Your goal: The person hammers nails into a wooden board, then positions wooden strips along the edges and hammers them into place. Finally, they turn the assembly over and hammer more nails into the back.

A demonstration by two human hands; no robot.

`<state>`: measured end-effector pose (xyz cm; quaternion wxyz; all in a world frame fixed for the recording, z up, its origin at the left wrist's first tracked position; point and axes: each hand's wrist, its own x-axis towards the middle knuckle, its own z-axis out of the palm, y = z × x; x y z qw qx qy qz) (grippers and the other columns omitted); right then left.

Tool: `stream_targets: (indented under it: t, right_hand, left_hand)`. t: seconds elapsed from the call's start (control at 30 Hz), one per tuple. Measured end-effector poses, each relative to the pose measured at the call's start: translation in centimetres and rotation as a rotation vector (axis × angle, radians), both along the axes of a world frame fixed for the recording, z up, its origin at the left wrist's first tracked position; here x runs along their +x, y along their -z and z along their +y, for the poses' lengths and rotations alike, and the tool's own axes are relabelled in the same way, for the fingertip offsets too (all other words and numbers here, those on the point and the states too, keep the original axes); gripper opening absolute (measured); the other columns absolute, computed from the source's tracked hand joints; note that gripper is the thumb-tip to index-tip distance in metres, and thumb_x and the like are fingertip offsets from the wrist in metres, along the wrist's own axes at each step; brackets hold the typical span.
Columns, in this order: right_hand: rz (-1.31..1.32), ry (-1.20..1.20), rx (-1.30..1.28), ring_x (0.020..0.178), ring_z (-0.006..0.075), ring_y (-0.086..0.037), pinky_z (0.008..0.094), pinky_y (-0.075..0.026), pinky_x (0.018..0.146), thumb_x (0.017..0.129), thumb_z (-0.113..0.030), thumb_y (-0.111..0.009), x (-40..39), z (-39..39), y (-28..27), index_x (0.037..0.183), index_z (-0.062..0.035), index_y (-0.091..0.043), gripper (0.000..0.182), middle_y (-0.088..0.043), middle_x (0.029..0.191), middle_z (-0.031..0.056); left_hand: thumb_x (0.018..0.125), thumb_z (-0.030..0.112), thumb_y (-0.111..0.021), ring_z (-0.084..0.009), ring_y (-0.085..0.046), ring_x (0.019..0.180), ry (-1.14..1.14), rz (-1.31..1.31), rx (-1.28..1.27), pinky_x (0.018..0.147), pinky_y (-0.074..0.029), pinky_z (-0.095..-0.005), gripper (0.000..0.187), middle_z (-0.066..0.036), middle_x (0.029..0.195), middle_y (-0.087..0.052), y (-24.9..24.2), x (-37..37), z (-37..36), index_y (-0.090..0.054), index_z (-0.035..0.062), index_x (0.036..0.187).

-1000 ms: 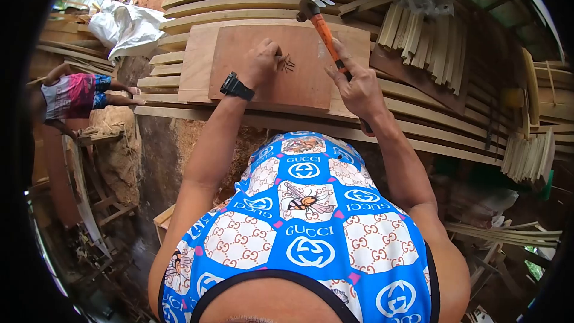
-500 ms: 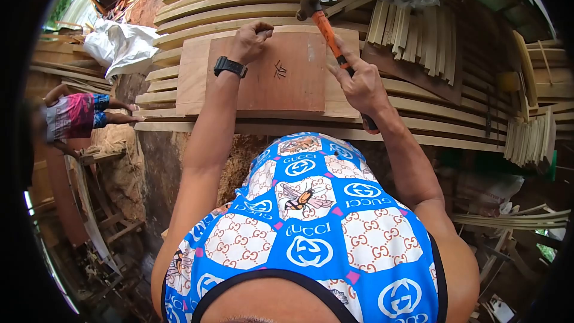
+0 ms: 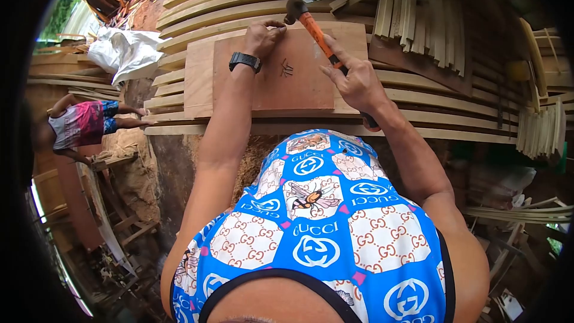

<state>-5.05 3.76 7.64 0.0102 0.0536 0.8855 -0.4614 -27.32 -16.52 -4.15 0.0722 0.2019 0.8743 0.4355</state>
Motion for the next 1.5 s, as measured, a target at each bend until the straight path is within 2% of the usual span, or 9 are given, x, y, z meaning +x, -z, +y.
stream_targets:
  t: [0.13,0.37,0.57,0.73,0.93,1.17,1.37,1.43,1.5]
  right_hand:
    - [0.001,-0.017,0.018,0.100,0.0311,-0.074,0.0370,-0.054,0.094,0.098,-0.019,-0.071,-0.3,-0.2,-0.2,0.159,-0.0171,-0.044,0.067,-0.074,0.110,0.0278]
    - [0.095,-0.062,0.025,0.109,0.0341,-0.073,0.0386,-0.053,0.097,0.098,-0.019,-0.071,-1.0,-0.1,0.6,0.159,-0.0170,-0.044,0.067,-0.074,0.113,0.0253]
    - [0.152,-0.084,0.061,0.100,0.0352,-0.075,0.0402,-0.055,0.088,0.098,-0.019,-0.071,-1.2,0.2,2.5,0.158,-0.0197,-0.045,0.066,-0.073,0.111,0.0276]
    - [0.122,-0.068,0.147,0.085,0.0396,-0.074,0.0433,-0.055,0.075,0.097,-0.020,-0.071,-0.6,-0.2,2.1,0.158,-0.0232,-0.045,0.066,-0.073,0.095,0.0280]
    - [0.108,-0.004,0.142,0.073,0.0392,-0.073,0.0438,-0.054,0.068,0.098,-0.019,-0.070,-0.4,-1.1,0.7,0.157,-0.0270,-0.047,0.064,-0.072,0.087,0.0258]
    - [-0.017,-0.055,0.184,0.073,0.0392,-0.073,0.0426,-0.055,0.069,0.098,-0.020,-0.069,-0.5,-0.3,0.6,0.159,-0.0277,-0.043,0.067,-0.072,0.087,0.0262]
    - [0.300,-0.073,0.207,0.068,0.0368,-0.072,0.0394,-0.055,0.068,0.098,-0.018,-0.068,-0.6,-0.2,2.8,0.160,-0.0258,-0.042,0.067,-0.072,0.090,0.0261]
    - [-0.064,-0.075,0.196,0.073,0.0363,-0.074,0.0421,-0.055,0.068,0.098,-0.017,-0.069,-0.8,0.0,0.5,0.161,-0.0250,-0.039,0.070,-0.073,0.093,0.0264]
    - [0.008,-0.059,0.177,0.072,0.0361,-0.074,0.0431,-0.055,0.068,0.098,-0.016,-0.069,-0.3,-0.3,-0.5,0.161,-0.0246,-0.040,0.070,-0.073,0.092,0.0262]
  left_hand:
    - [0.090,0.025,-0.079,-0.0210,-0.075,0.085,-0.043,0.081,0.033,0.082,-0.057,-0.0319,0.022,-0.011,0.095,-0.079,0.5,0.9,0.3,-0.081,0.0103,0.106]
    - [0.090,0.022,-0.077,-0.0273,-0.073,0.095,-0.022,0.106,0.054,0.086,-0.055,-0.0341,0.021,-0.012,0.108,-0.076,-0.2,1.8,0.6,-0.079,0.0077,0.106]
    - [0.089,0.020,-0.077,-0.0307,-0.072,0.097,-0.032,0.156,0.042,0.087,-0.055,-0.0364,0.019,-0.011,0.108,-0.075,0.1,1.9,0.8,-0.079,0.0079,0.104]
    - [0.088,0.019,-0.077,-0.0316,-0.071,0.096,-0.011,0.210,-0.013,0.087,-0.055,-0.0381,0.016,-0.010,0.106,-0.075,-0.1,2.2,0.7,-0.080,0.0088,0.100]
    - [0.087,0.019,-0.077,-0.0309,-0.071,0.096,-0.028,0.166,0.003,0.087,-0.056,-0.0384,0.017,-0.009,0.106,-0.075,0.1,2.2,0.8,-0.080,0.0088,0.100]
    - [0.087,0.019,-0.076,-0.0313,-0.071,0.096,-0.035,0.200,-0.052,0.087,-0.056,-0.0385,0.016,-0.010,0.106,-0.074,0.1,2.1,1.0,-0.081,0.0093,0.099]
    - [0.088,0.018,-0.075,-0.0312,-0.071,0.099,-0.013,0.169,-0.031,0.089,-0.055,-0.0389,0.015,-0.010,0.107,-0.074,-0.2,2.2,0.9,-0.081,0.0097,0.099]
    - [0.088,0.016,-0.074,-0.0303,-0.072,0.097,0.007,0.228,-0.078,0.090,-0.056,-0.0378,0.016,-0.011,0.108,-0.075,-0.2,1.9,0.8,-0.080,0.0084,0.101]
    - [0.089,0.014,-0.072,-0.0294,-0.073,0.096,-0.006,0.148,0.020,0.089,-0.057,-0.0376,0.022,-0.012,0.108,-0.076,-0.1,2.0,0.2,-0.077,0.0071,0.109]
